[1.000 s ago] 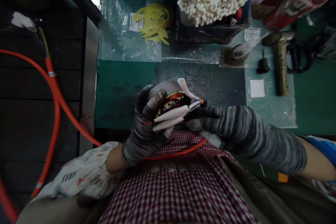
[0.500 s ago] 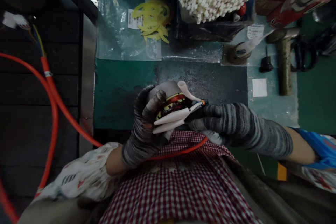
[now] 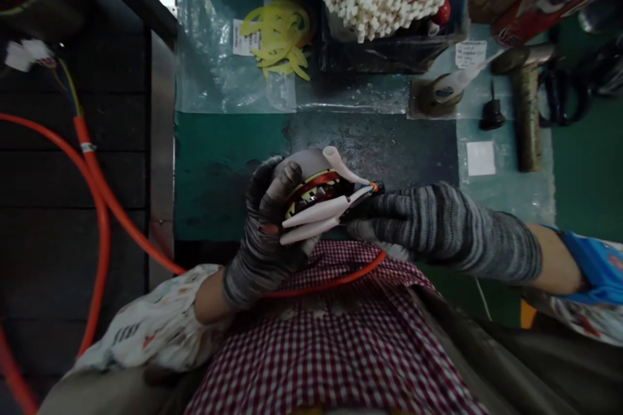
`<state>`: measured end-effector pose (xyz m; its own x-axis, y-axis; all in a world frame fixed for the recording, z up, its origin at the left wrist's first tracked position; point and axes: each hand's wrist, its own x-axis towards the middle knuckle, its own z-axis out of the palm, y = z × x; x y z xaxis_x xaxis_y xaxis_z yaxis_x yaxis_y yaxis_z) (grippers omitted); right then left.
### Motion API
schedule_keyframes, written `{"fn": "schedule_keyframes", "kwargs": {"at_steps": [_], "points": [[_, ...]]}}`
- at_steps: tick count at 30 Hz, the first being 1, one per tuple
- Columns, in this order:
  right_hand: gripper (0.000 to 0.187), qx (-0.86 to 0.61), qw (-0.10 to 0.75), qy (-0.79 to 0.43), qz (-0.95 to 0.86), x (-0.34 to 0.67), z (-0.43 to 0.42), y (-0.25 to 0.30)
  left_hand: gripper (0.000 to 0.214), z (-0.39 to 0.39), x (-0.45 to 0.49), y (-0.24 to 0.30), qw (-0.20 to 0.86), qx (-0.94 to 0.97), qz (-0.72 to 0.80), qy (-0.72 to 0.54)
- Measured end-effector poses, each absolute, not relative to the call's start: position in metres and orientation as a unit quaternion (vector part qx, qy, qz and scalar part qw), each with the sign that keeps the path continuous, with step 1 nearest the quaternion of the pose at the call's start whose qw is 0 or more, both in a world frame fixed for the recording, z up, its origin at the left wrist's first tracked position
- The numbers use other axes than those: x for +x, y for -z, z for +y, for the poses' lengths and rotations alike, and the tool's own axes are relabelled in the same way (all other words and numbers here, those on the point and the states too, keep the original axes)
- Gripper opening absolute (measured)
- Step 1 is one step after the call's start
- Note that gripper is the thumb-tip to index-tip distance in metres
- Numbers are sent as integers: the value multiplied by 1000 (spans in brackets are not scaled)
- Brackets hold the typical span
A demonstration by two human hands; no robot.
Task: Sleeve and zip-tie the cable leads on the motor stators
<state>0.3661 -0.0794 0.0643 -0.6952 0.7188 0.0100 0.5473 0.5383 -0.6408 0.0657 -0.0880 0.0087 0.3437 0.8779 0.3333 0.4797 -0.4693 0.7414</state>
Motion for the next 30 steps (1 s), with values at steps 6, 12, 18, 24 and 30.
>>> {"fn": "schedule_keyframes", "kwargs": {"at_steps": [6, 12, 18, 24, 30], "points": [[34, -249, 126, -176, -944, 359, -67, -86, 86, -89, 67, -11, 270, 772, 443, -367], [43, -284, 27, 3, -958, 325, -95, -106, 88, -87, 67, -7, 252, 777, 437, -377], [38, -328, 80, -214, -917, 381, -95, -91, 99, -83, 64, -9, 222, 800, 430, -354], [33, -596, 218, -139, -760, 491, -87, -53, 93, -82, 70, -6, 237, 789, 430, -370], [39, -615, 238, 67, -749, 461, -98, -19, 82, -83, 79, -11, 232, 791, 425, -374]]}}
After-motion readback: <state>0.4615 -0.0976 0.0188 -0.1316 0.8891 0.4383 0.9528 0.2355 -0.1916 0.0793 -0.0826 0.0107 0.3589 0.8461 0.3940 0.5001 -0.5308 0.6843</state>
